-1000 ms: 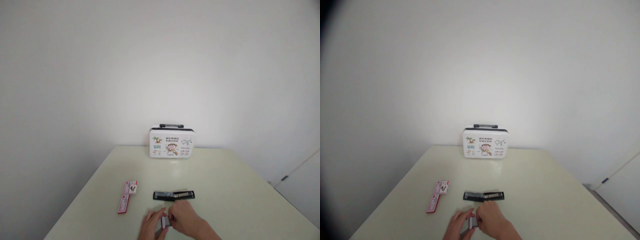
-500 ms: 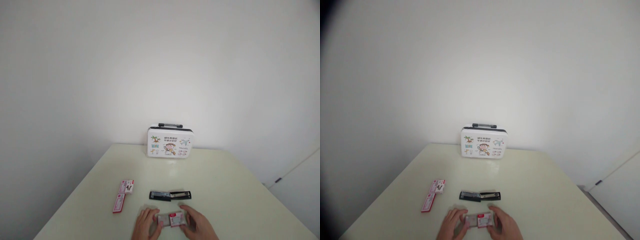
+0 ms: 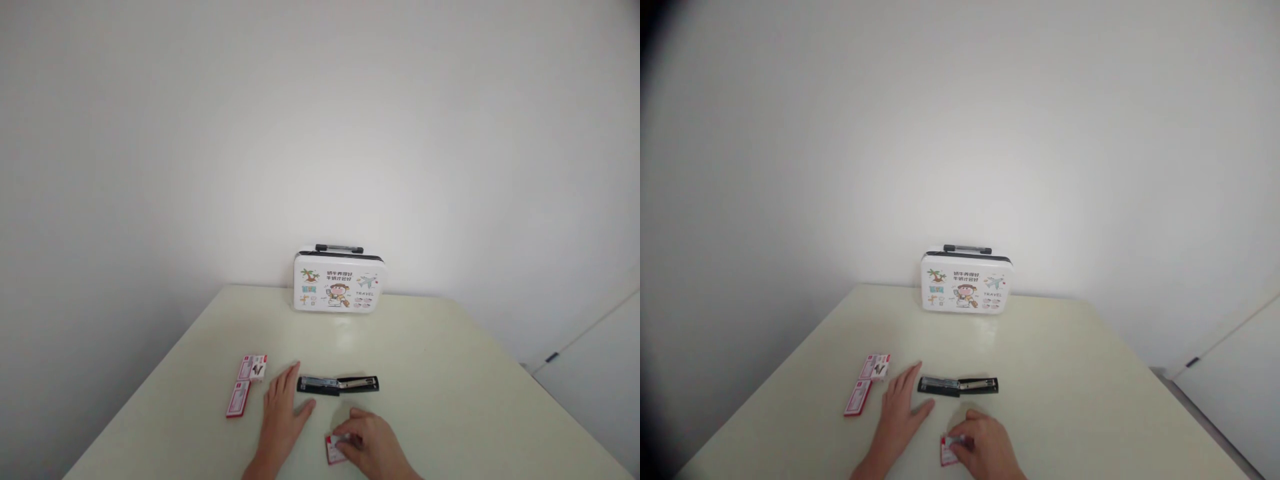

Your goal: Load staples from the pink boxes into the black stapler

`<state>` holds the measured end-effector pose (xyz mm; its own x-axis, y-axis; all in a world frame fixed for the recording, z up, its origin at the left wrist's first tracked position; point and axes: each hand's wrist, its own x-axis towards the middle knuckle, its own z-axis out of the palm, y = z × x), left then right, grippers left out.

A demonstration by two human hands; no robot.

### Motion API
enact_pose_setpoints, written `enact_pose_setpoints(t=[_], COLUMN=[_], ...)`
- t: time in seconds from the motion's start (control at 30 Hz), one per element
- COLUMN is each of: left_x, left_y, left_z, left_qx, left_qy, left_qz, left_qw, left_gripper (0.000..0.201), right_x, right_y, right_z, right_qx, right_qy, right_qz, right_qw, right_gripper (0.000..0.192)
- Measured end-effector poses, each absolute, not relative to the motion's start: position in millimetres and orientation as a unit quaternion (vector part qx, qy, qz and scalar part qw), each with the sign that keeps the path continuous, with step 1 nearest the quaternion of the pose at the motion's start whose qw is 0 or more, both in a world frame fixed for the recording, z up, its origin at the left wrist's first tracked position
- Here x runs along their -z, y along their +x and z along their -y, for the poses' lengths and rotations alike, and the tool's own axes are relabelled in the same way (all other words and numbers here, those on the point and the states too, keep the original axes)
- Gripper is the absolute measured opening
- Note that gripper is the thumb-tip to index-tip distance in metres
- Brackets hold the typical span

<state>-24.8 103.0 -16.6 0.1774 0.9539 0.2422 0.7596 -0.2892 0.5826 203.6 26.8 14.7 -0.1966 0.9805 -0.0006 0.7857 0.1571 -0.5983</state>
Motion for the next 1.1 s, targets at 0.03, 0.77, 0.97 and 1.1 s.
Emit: enact_pose_setpoints(t=[0.03, 0.77, 0.97, 1.1], left_x=[12, 9, 11, 12], left_y=[-26, -18, -19, -19], left_z=[-108, -76, -77, -78], left_qx=[-0.275, -0.242, -0.247, -0.245], left_qy=[0.758, 0.784, 0.781, 0.779], left_qz=[-0.564, -0.511, -0.512, -0.511], left_qw=[0.177, 0.254, 0.261, 0.267], left_gripper=[0.055, 0.027, 0.028, 0.028], right_x=[-14, -19, 16, 25], right_y=[201, 185, 182, 209], right_z=[-29, -56, -42, -27], right_qx=[-0.237, -0.187, -0.338, -0.420], right_qy=[-0.599, -0.668, -0.594, -0.640], right_qz=[0.738, 0.691, 0.667, 0.489], right_qw=[0.201, 0.201, 0.298, 0.418], right_gripper=[0.023, 0.021, 0.045, 0.058])
